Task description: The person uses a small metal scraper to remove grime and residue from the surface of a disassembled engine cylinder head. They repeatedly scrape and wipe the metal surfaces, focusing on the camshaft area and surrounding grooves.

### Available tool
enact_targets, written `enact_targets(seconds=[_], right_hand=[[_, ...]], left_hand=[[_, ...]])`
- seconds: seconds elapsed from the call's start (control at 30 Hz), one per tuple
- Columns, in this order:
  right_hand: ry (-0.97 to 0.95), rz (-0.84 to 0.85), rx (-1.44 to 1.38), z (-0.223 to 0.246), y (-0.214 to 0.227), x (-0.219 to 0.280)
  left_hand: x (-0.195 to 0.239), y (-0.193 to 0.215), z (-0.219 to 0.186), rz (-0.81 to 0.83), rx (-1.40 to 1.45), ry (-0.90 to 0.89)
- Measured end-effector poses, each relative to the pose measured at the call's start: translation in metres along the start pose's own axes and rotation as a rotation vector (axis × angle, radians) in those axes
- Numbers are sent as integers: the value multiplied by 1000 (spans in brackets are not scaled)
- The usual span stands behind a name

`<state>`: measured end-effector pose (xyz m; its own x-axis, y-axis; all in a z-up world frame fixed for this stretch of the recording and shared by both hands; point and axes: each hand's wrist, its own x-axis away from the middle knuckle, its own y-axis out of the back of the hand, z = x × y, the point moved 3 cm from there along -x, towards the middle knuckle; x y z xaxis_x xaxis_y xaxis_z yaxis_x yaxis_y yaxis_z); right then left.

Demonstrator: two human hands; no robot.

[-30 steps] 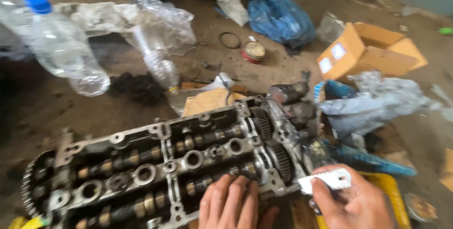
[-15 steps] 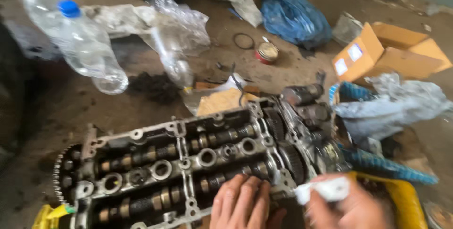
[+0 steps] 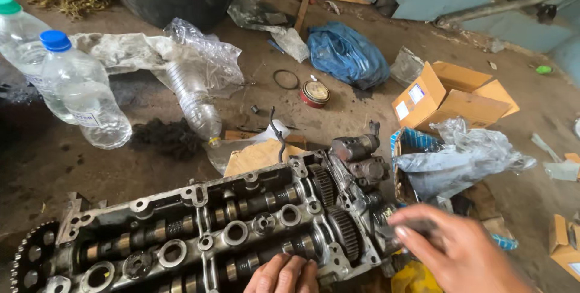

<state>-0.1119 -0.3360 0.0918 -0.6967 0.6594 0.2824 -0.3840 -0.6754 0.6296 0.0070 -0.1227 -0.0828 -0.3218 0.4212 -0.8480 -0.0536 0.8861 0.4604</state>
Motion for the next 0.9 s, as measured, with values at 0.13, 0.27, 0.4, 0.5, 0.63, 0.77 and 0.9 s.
enact_targets(seconds=[0.13, 0.27, 0.4, 0.5, 0.63, 0.77, 0.9], right_hand=[[265, 66, 548, 56, -5, -5], [478, 102, 663, 75, -17, -14], [545, 232, 640, 68, -14, -6], [390, 399, 680, 67, -8, -5], [536, 415, 658, 81, -6, -6], [611, 568, 624, 72, 28, 4], [107, 223, 645, 24, 72, -8]], left_hand=[[8, -6, 3, -43, -11, -34], [6, -15, 1, -110, -48, -29], [12, -8, 4, -40, -23, -63], [23, -18, 2, -67, -16, -15], [43, -55, 9, -1, -6, -117], [55, -48, 12, -19, -110, -115], [9, -28, 9, -68, -136, -79]])
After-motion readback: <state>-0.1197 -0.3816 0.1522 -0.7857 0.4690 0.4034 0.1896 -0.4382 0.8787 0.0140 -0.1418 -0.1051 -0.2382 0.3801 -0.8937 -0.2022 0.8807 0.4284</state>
